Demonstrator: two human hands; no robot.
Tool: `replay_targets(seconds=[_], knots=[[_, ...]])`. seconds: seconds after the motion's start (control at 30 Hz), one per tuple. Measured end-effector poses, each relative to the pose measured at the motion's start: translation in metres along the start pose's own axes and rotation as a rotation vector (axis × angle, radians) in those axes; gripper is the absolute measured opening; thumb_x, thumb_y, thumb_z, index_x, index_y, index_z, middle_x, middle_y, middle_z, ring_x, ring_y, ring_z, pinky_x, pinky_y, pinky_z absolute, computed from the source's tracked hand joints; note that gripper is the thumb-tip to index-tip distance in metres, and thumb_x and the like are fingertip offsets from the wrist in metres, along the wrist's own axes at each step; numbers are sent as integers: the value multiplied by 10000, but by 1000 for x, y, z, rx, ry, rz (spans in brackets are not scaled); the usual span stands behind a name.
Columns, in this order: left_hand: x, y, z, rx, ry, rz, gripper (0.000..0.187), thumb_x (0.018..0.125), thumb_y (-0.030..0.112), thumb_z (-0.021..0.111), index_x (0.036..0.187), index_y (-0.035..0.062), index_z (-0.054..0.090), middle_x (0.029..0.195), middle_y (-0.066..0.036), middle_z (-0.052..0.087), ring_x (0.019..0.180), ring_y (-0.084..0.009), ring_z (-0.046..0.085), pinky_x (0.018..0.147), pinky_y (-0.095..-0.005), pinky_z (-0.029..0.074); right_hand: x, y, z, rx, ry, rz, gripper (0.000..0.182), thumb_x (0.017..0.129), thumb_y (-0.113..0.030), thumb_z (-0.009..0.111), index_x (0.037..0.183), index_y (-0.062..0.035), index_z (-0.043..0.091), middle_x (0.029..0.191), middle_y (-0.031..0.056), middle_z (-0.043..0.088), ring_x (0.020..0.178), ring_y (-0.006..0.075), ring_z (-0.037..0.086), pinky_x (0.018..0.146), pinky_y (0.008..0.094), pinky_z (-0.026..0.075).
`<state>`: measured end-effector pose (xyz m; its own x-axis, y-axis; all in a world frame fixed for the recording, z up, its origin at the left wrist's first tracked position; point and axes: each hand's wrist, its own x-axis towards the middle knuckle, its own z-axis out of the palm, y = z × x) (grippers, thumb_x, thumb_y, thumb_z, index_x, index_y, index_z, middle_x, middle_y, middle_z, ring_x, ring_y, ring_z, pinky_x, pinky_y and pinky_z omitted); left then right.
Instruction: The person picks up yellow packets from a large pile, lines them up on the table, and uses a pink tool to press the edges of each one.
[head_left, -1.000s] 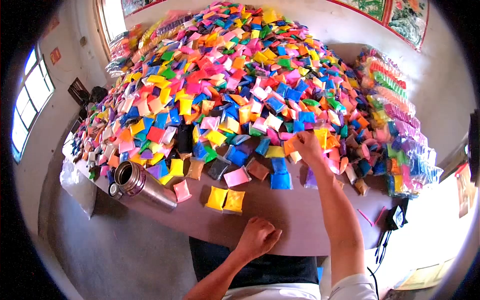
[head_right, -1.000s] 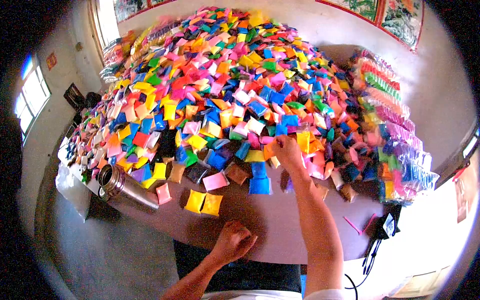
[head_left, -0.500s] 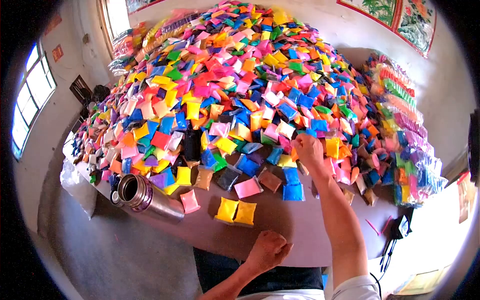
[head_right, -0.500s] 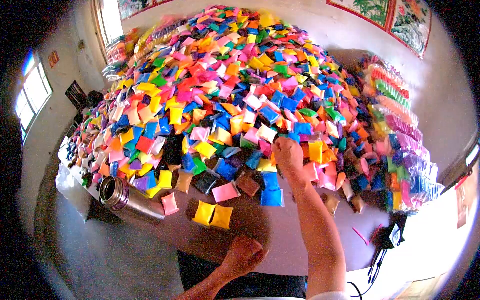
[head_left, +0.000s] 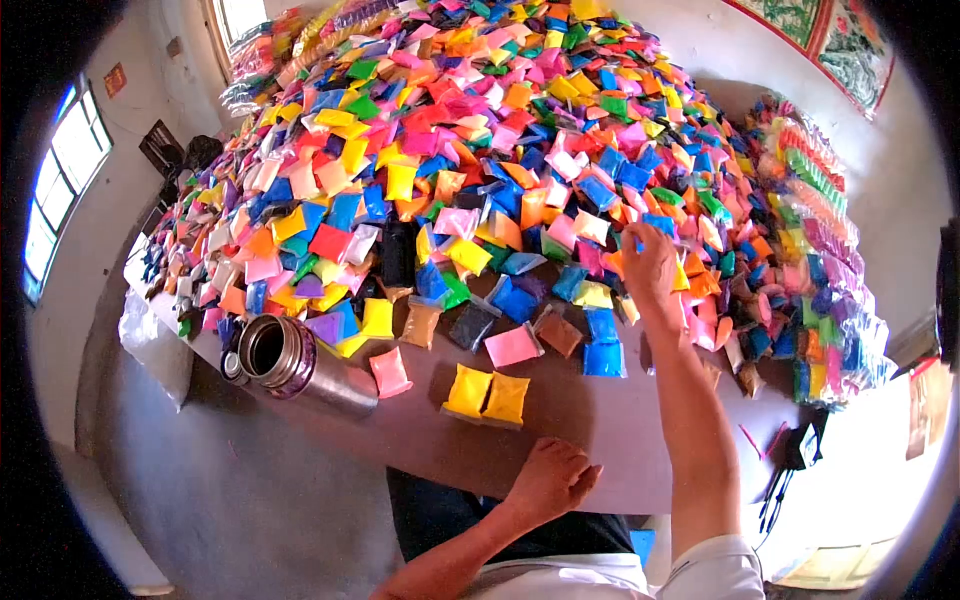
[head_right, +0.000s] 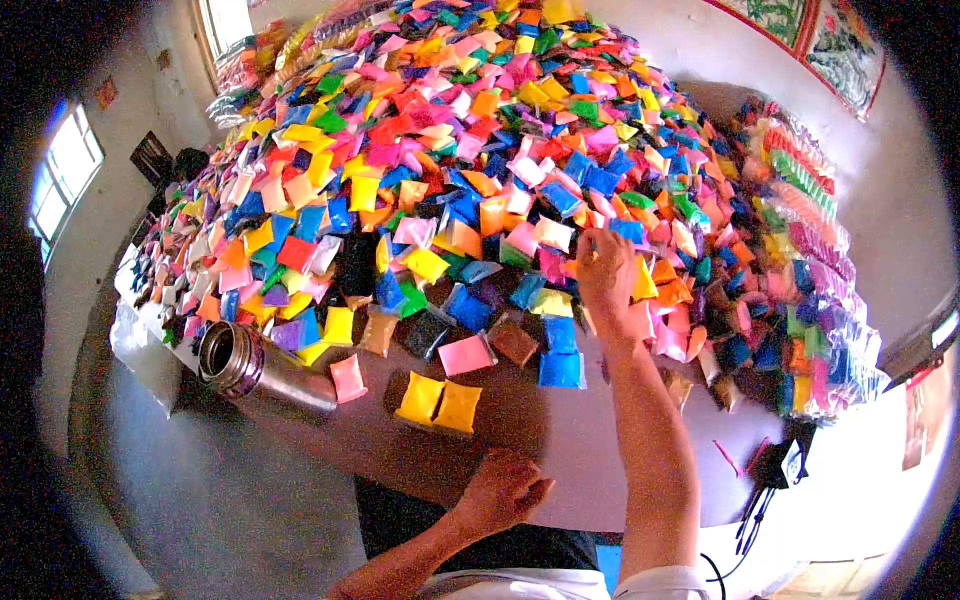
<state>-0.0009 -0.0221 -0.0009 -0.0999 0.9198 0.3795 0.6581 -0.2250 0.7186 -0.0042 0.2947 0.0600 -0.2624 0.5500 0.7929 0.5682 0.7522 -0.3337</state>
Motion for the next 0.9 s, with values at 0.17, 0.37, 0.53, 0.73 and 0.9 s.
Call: replay_targets(seconds=[0.17,0.37,0.53,0.73,0.9], knots=[[2,3,1,96,-13,16,180,833,211,649,725,76,599,749,-95,605,762,-298,598,789,-438,435,-28,-39,4,222,-151,-103,48,805,-94,625,833,-55,627,832,143,634,809,364,598,722,448,483],[5,10,5,178,54,27,185,824,226,658,726,82,595,756,-94,602,776,-301,585,795,-449,420,-72,-61,-12,289,-227,-148,53,807,-81,623,839,-40,614,843,154,624,800,371,588,725,448,479],[6,16,2,257,6,21,214,844,221,641,728,55,573,747,-120,580,784,-279,575,789,-412,414,-93,-79,-40,361,-342,-178,76,779,-66,647,846,-36,626,863,146,636,811,366,591,730,442,477],[7,17,3,328,-8,32,229,815,246,670,741,54,570,759,-125,581,786,-280,571,794,-410,414,-118,-73,-34,353,-278,-258,116,779,-92,634,891,-62,629,943,103,636,866,314,580,773,421,469],[7,18,2,312,-8,33,257,769,271,688,744,64,538,774,-116,544,805,-309,556,770,-439,407,-120,-71,-29,295,-322,-236,151,779,-95,629,927,-65,628,987,98,628,903,306,573,797,417,464]])
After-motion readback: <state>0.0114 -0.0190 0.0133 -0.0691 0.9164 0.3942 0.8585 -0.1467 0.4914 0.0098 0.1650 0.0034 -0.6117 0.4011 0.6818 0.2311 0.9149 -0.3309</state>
